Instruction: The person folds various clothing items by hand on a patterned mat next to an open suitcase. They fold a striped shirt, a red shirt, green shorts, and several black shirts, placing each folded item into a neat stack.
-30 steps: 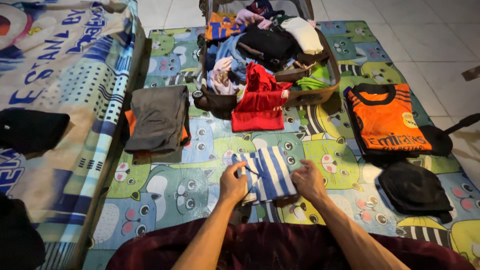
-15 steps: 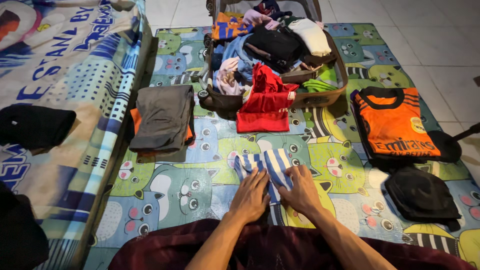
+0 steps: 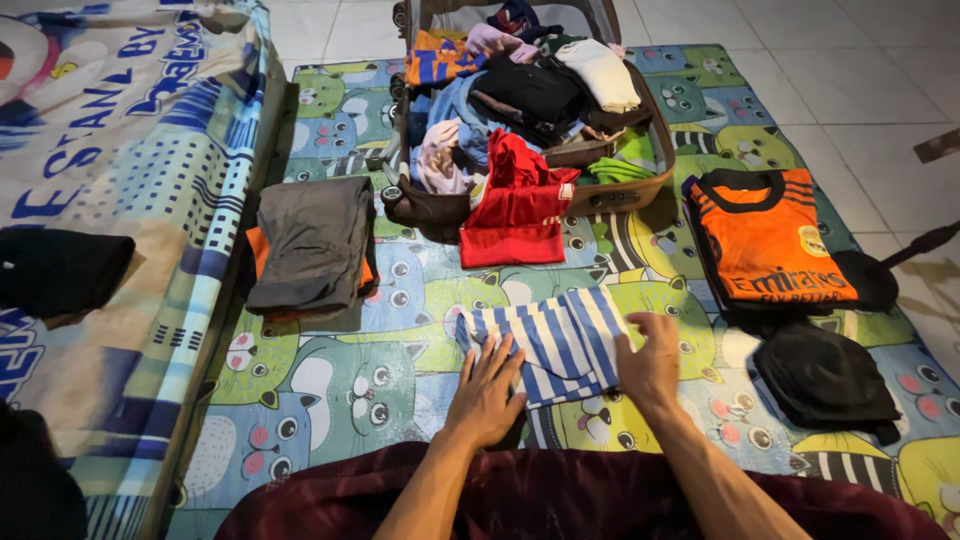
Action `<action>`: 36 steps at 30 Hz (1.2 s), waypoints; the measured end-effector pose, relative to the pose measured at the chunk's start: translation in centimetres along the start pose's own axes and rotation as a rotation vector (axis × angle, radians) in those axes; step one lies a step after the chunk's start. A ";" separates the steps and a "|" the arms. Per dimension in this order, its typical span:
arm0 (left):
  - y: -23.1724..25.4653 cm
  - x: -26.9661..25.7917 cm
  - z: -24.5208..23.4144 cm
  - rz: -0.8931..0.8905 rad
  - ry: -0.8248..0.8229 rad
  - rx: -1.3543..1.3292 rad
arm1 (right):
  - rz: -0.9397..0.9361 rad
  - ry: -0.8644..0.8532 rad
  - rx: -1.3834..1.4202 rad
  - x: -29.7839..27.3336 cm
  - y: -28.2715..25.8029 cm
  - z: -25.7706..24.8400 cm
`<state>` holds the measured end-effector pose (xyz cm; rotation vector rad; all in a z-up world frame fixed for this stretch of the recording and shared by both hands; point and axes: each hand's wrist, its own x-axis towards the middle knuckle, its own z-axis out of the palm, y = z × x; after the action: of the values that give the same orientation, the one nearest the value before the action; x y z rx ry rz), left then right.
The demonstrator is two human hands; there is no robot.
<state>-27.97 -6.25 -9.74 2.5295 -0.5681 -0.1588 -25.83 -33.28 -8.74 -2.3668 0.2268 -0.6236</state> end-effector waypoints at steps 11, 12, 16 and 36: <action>0.4 0.4 -0.5 -0.080 -0.125 0.017 | 0.076 -0.287 -0.028 0.1 -0.8 0.6; 0.4 0.5 -0.4 -0.079 -0.128 0.019 | 0.260 -0.276 0.060 0.6 0.1 0.5; 0.0 0.6 -0.2 -0.088 -0.138 0.025 | 0.538 -0.011 0.152 3.2 4.2 -1.1; -0.2 0.4 -0.7 -0.083 -0.088 0.034 | -0.055 -0.185 -0.417 3.7 1.3 -0.4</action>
<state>-27.38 -5.87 -9.26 2.5908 -0.5032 -0.2944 -22.77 -35.67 -7.96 -2.8216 0.2265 -0.4068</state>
